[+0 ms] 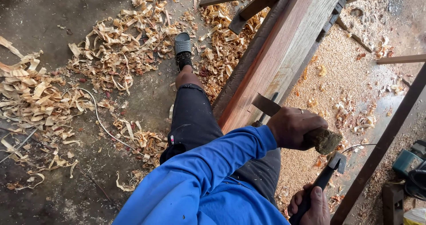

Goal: Using a hammer and chisel to carve a mortise into a wooden plank.

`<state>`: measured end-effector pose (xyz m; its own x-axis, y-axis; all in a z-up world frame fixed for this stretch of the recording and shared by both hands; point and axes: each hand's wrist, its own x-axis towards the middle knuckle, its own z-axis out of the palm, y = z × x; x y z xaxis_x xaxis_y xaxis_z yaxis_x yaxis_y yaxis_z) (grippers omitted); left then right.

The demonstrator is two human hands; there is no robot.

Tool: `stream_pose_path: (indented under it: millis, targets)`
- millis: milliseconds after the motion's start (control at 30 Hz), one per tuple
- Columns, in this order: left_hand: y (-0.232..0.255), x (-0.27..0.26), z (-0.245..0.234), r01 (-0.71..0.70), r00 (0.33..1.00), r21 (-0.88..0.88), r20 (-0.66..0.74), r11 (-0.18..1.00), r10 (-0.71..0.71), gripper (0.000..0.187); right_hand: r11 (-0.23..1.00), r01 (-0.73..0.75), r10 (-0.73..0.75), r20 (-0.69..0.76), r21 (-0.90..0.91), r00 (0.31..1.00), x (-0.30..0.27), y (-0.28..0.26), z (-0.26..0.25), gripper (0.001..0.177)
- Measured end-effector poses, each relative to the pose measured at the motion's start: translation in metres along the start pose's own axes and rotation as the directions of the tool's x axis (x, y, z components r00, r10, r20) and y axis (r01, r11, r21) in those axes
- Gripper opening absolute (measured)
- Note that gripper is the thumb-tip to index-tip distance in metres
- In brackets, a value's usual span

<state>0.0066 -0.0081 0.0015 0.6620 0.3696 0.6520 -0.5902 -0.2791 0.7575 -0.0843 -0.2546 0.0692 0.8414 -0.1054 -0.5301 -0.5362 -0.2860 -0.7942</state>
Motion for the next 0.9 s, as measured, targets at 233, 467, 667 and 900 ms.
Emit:
stream_pose_path:
  millis: [233, 467, 667, 900]
  targets:
    - [0.000, 0.003, -0.002, 0.002, 1.000, -0.008, 0.000, 1.000, -0.002, 0.029, 1.000, -0.011, 0.011, 0.002, 0.002, 1.000, 0.001, -0.002, 0.000, 0.044]
    - [-0.003, 0.010, -0.003, 0.027, 1.000, 0.013, -0.014, 1.000, -0.027, 0.025, 0.999, 0.010, -0.011, 0.037, 0.032, 0.999, 0.003, 0.000, -0.003, 0.043]
    - [-0.007, 0.015, -0.001, 0.050, 0.999, 0.029, -0.018, 0.998, -0.050, 0.027, 0.997, 0.054, -0.057, 0.066, 0.047, 0.996, 0.006, -0.003, -0.002, 0.043]
    - [-0.020, 0.026, 0.005, 0.115, 0.993, 0.004, -0.030, 0.993, -0.115, 0.030, 0.994, 0.095, -0.100, 0.118, 0.045, 0.988, 0.011, -0.028, 0.000, 0.042]
